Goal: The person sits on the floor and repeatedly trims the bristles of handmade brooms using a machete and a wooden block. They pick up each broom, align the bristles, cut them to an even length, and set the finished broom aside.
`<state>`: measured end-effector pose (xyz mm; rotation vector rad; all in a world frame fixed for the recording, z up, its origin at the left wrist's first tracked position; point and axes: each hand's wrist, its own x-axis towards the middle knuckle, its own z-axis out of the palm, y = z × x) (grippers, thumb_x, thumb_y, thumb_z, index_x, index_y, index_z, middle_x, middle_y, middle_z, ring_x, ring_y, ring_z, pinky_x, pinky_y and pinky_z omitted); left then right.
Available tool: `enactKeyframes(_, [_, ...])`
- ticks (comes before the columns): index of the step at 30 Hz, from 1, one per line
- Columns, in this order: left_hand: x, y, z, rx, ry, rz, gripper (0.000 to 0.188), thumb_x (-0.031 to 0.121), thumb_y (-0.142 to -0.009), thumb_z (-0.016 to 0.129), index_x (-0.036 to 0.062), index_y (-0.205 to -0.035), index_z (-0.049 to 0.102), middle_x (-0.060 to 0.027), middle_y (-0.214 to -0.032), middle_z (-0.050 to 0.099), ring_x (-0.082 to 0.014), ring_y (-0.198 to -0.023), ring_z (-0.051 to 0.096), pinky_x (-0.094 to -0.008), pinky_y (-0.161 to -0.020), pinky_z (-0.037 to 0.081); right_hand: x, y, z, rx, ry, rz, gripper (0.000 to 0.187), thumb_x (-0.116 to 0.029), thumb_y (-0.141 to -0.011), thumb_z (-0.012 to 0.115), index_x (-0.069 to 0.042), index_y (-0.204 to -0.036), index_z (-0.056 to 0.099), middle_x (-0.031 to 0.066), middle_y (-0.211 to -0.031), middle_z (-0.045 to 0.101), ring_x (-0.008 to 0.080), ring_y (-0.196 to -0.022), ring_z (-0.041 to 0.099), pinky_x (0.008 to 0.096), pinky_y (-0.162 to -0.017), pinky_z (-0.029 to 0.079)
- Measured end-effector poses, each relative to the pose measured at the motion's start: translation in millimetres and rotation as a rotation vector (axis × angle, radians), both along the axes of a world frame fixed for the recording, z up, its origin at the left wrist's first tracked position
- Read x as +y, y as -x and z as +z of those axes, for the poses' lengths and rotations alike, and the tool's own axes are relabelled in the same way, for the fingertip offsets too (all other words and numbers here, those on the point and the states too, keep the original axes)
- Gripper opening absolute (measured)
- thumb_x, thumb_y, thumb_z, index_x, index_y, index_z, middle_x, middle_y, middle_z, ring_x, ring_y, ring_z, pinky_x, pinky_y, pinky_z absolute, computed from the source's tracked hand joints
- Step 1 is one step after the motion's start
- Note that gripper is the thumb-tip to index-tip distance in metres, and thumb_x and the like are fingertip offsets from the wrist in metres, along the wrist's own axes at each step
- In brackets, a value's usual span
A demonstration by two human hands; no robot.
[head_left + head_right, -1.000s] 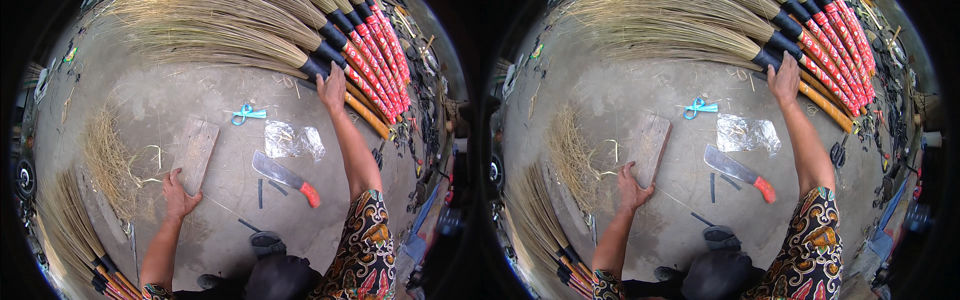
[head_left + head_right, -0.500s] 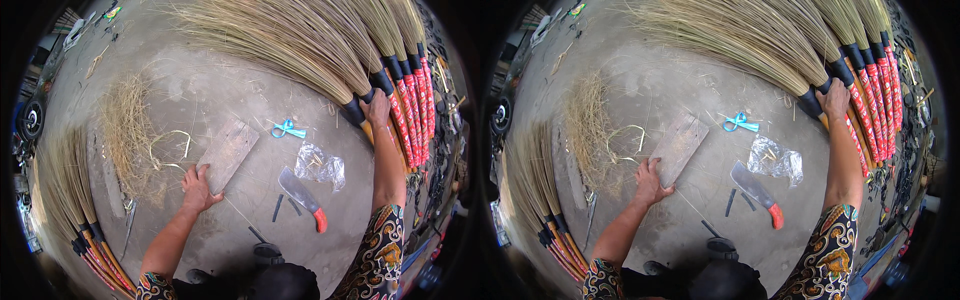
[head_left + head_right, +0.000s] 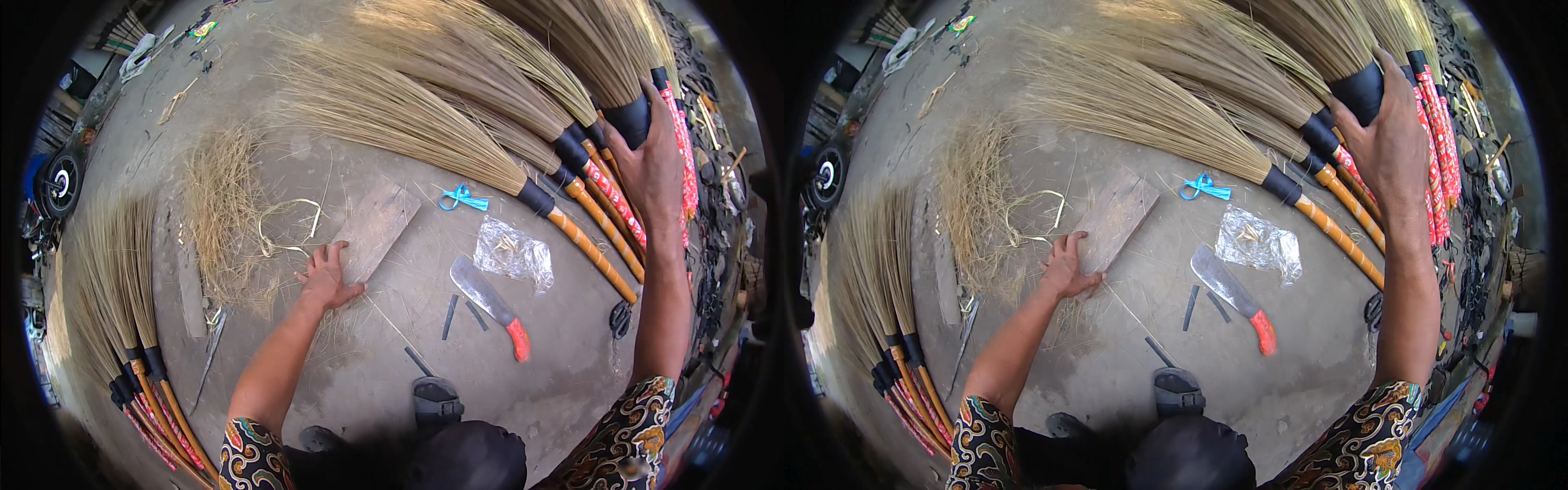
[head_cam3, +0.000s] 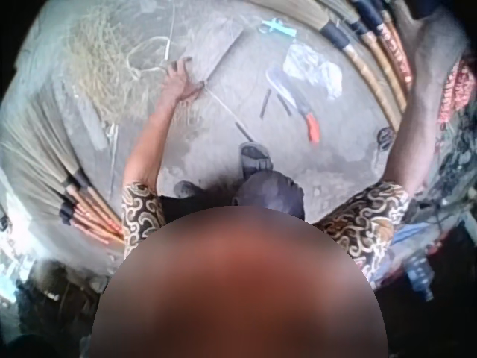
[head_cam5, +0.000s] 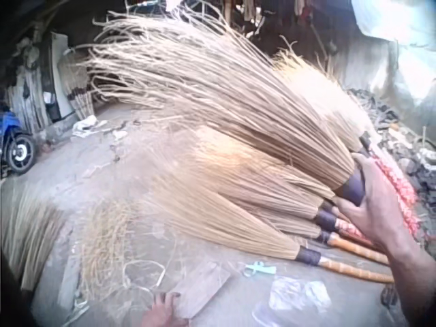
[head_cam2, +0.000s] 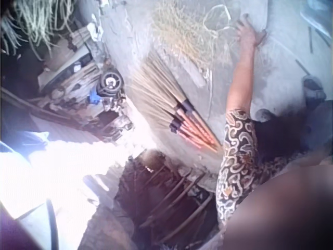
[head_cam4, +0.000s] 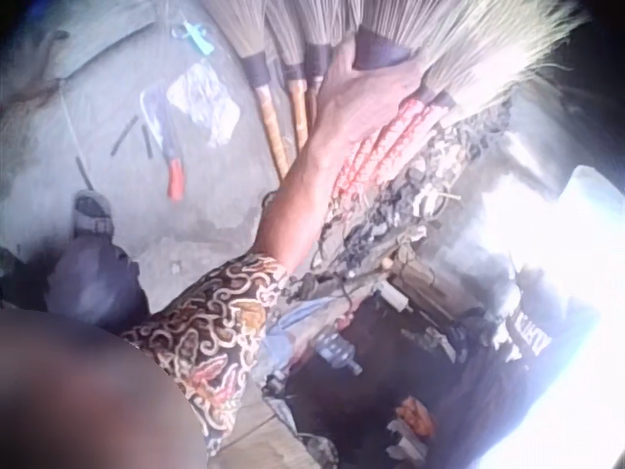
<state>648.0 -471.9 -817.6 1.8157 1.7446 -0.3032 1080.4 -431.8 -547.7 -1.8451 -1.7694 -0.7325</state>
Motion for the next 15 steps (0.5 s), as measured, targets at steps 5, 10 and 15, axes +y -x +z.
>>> enactKeyframes(5, [5.5, 0.3, 111.9, -0.509, -0.199, 0.012, 0.095, 0.063, -0.094, 0.070, 0.0058, -0.160, 0.033, -0.0289, -0.159, 0.036, -0.0483, -0.145, 0.043, -0.0615, -0.117, 0.039, -11.6, 76.8, 52.0, 0.887, 0.294, 0.398, 0.061, -0.043, -0.093, 0.079, -0.001, -0.132, 0.058, 0.0084, -0.088, 0.068, 0.0156, -0.074, 0.069, 0.0303, -0.067, 0.058])
enactKeyframes(10, [-23.8, -5.1, 213.8, -1.173, -0.281, -0.002, 0.096, 0.061, -0.098, 0.066, 0.0027, -0.162, 0.023, -0.0304, -0.152, 0.044, -0.0389, -0.140, 0.051, -0.0522, -0.113, 0.045, -5.9, 207.8, 42.8, 1.617, 0.100, 0.939, 0.041, -0.036, -0.099, 0.073, -0.003, -0.116, 0.056, 0.0097, -0.089, 0.068, 0.0179, -0.069, 0.070, 0.0340, -0.063, 0.063])
enactKeyframes(15, [-83.3, 42.9, 235.2, -1.104, -0.220, 0.176, 0.063, 0.028, -0.103, 0.070, 0.0011, -0.150, 0.038, -0.0098, -0.111, 0.062, -0.0142, -0.078, 0.066, -0.0311, -0.067, 0.055, -20.0, 242.7, 11.6, 1.996, -0.096, 1.285, 0.078, -0.059, -0.094, 0.073, -0.001, -0.142, 0.051, 0.0154, -0.121, 0.069, 0.0252, -0.105, 0.072, 0.0416, -0.091, 0.062])
